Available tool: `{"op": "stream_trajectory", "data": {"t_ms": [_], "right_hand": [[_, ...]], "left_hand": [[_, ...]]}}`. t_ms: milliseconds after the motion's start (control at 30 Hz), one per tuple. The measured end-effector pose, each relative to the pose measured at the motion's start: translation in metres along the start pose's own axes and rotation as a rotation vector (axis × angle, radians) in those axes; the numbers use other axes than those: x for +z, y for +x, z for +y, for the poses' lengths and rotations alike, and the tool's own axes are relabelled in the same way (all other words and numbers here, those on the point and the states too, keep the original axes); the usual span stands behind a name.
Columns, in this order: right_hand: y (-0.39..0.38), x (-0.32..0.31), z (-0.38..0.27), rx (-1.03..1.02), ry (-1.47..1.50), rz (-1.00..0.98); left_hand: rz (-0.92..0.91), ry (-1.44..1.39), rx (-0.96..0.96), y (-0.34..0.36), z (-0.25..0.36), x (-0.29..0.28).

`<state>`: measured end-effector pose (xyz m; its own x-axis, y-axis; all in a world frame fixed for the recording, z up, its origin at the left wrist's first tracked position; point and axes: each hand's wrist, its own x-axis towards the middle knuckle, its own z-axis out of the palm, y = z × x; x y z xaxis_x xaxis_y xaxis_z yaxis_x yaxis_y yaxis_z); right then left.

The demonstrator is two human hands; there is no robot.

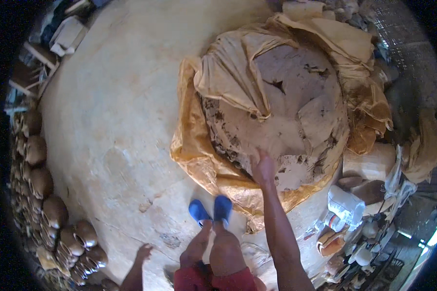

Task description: The person smooths and shapes a clay pot on a manual turntable by hand using a small piece of green plastic as a scraper. They move the scraper over the surface and handles of the pot while slowly rotating the turntable.

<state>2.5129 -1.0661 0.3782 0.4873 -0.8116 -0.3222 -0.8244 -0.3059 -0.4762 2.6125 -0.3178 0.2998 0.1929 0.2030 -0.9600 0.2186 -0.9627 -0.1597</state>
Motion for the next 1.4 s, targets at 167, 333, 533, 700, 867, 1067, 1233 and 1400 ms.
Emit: {"op": "stream_trajectory", "data": {"t_ms": [167,333,533,700,867,1067,1233,1400], "right_hand": [[0.119,0.000,0.036,0.190,0.023,0.226],[0.229,0.029,0.062,0.276,-0.154,0.445],[0.245,0.049,0.015,0.644,-0.127,0.033],[0.224,0.035,-0.037,0.282,0.001,0.129],[0.250,-0.026,-0.258,0.280,0.763,-0.180],[0.394,-0.013,-0.476,-0.034,0.788,-0.096],[0.518,0.000,-0.549,-0.083,0.517,0.039],[0.552,0.028,-0.596,-0.114,0.538,-0.002]], "left_hand": [[0.008,-0.337,0.136,-0.047,0.121,-0.040],[0.083,-0.295,0.341,-0.032,0.290,-0.161],[0.207,-0.396,0.461,-0.120,0.451,-0.299],[0.177,-0.399,0.607,-0.165,0.562,-0.330],[0.400,0.298,1.134,-0.217,0.689,-0.327],[0.362,-0.254,0.963,-0.079,0.836,-0.378],[0.273,-0.695,1.255,-0.085,0.989,-0.497],[0.307,-0.605,1.085,-0.018,1.090,-0.680]]}}
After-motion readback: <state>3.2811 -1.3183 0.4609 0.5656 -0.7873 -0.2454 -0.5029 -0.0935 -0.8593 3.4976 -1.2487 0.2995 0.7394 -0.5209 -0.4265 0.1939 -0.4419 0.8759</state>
